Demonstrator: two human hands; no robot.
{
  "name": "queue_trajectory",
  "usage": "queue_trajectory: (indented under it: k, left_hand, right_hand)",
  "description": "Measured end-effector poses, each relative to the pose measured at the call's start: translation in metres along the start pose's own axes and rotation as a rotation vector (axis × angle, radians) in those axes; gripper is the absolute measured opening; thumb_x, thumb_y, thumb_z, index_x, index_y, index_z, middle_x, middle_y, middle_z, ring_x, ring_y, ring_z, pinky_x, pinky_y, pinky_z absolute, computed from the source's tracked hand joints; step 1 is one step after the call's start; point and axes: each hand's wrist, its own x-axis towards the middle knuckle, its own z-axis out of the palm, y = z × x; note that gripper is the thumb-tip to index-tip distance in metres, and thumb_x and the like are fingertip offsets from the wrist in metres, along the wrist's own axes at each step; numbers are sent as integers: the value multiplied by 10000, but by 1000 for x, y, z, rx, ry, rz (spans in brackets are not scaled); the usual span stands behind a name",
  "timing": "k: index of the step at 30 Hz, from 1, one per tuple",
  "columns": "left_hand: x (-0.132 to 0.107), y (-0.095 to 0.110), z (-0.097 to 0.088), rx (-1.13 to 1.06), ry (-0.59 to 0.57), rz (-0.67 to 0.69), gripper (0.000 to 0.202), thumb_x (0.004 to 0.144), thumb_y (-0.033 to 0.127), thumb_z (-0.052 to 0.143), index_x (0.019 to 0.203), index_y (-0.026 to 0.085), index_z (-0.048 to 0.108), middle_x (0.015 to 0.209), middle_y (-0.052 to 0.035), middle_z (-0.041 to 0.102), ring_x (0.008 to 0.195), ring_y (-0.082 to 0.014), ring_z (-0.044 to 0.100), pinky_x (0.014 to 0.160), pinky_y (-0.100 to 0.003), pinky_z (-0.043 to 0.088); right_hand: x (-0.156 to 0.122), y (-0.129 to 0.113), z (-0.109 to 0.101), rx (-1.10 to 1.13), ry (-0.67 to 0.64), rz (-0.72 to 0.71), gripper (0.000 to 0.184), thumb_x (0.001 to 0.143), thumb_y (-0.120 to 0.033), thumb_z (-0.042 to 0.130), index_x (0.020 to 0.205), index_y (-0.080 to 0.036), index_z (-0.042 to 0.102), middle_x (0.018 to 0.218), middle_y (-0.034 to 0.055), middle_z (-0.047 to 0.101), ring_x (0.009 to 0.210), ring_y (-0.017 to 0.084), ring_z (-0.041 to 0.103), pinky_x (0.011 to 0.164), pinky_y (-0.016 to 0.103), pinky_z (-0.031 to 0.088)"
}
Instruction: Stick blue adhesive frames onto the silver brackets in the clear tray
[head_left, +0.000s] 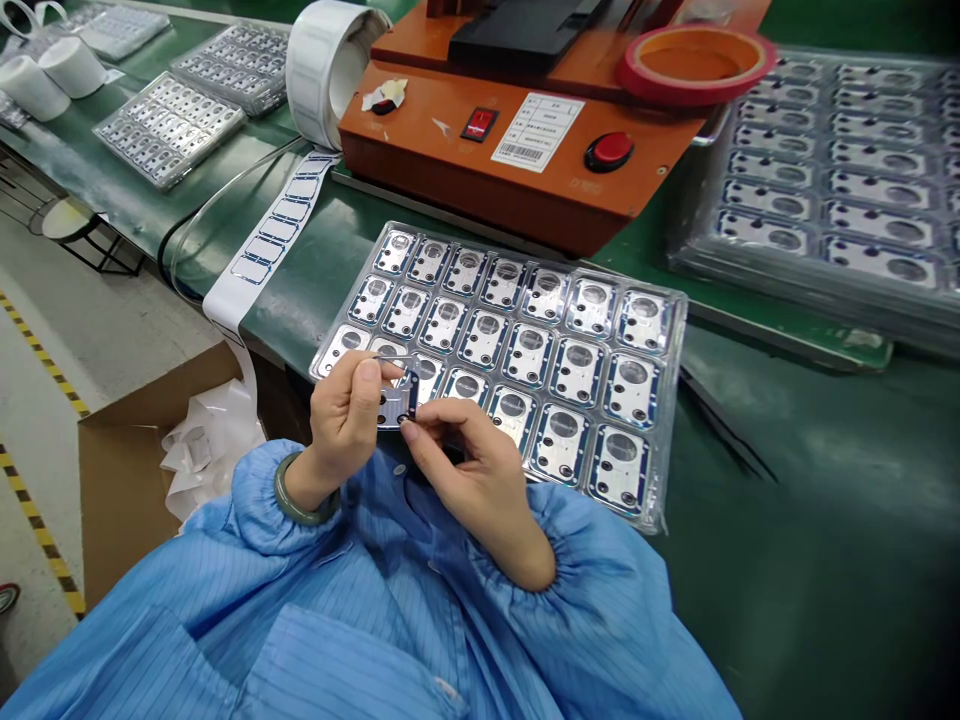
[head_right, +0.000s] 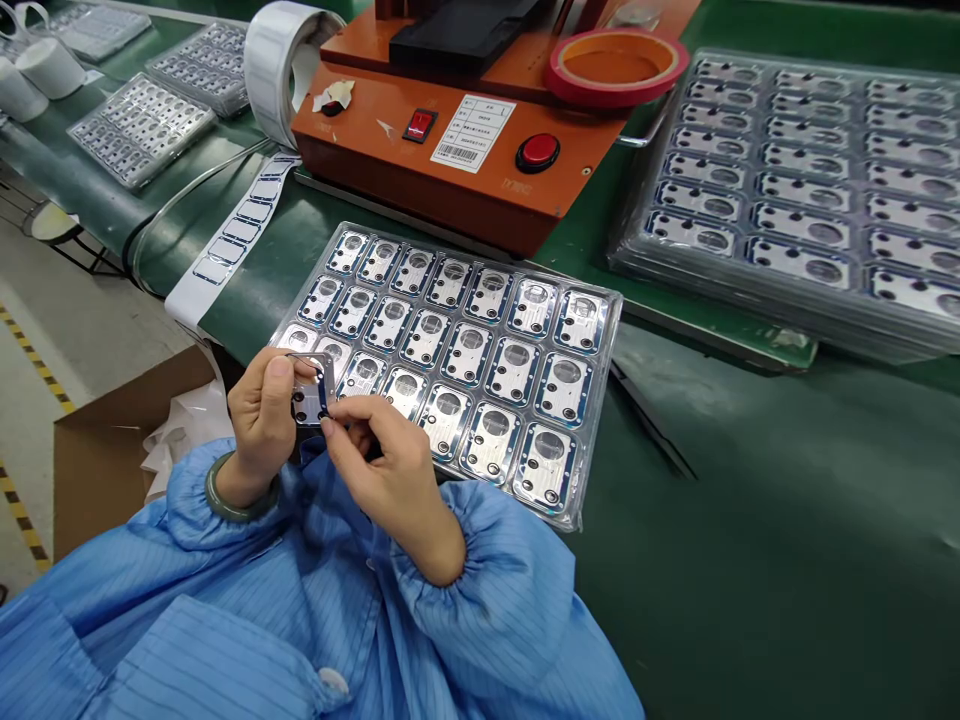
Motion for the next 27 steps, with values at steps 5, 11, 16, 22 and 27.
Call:
queue_trajectory:
  k: [5, 11, 16, 22, 27]
  left_hand:
    - [0, 0, -2, 7, -59, 89, 263, 970, 278, 416, 857, 200, 641, 736, 20, 630, 624, -84, 552, 599, -203, 436]
    - [-3, -3, 0, 59, -77, 121, 245, 968, 249, 420, 870, 193, 636, 709, 26, 607, 587, -71, 527, 578, -188, 425]
    - [-5, -1, 1, 83, -88, 97, 235, 965, 255, 429, 868, 193, 633, 654, 31, 562, 565, -71, 499, 554, -188, 406]
    - [-8, 7, 3, 97, -106, 72, 254, 969, 259, 422, 847, 182, 631, 659, 30, 570, 502, -57, 446, 495, -187, 374]
    - [-10, 9, 5, 71, -64, 7, 278, 973, 286, 419, 824, 179, 628, 634, 33, 551, 485, -54, 419, 473, -187, 346]
  right_hand:
    - [-2, -1, -3, -136, 49, -125, 61, 872, -168, 576, 891, -223, 591, 746, -6, 649, 594, 116, 589, 538, 236, 485]
    - [-7, 6, -4, -257, 117, -288, 103, 898, -132, 517, 929, -211, 577, 783, 13, 670, 685, 127, 634, 626, 239, 498]
    - [-9, 12, -6, -367, 178, -430, 155, 947, -205, 441, 1002, -181, 583, 814, 69, 686, 715, 178, 641, 630, 291, 491]
    - [-14, 13, -4, -473, 260, -461, 200, 953, -247, 427, 1037, -181, 596, 816, 81, 678, 700, 191, 627, 614, 306, 477]
    - [-20, 15, -4, -287, 379, -258, 291, 966, -260, 404, 1212, -227, 556, 873, 55, 666, 634, 154, 601, 578, 289, 487]
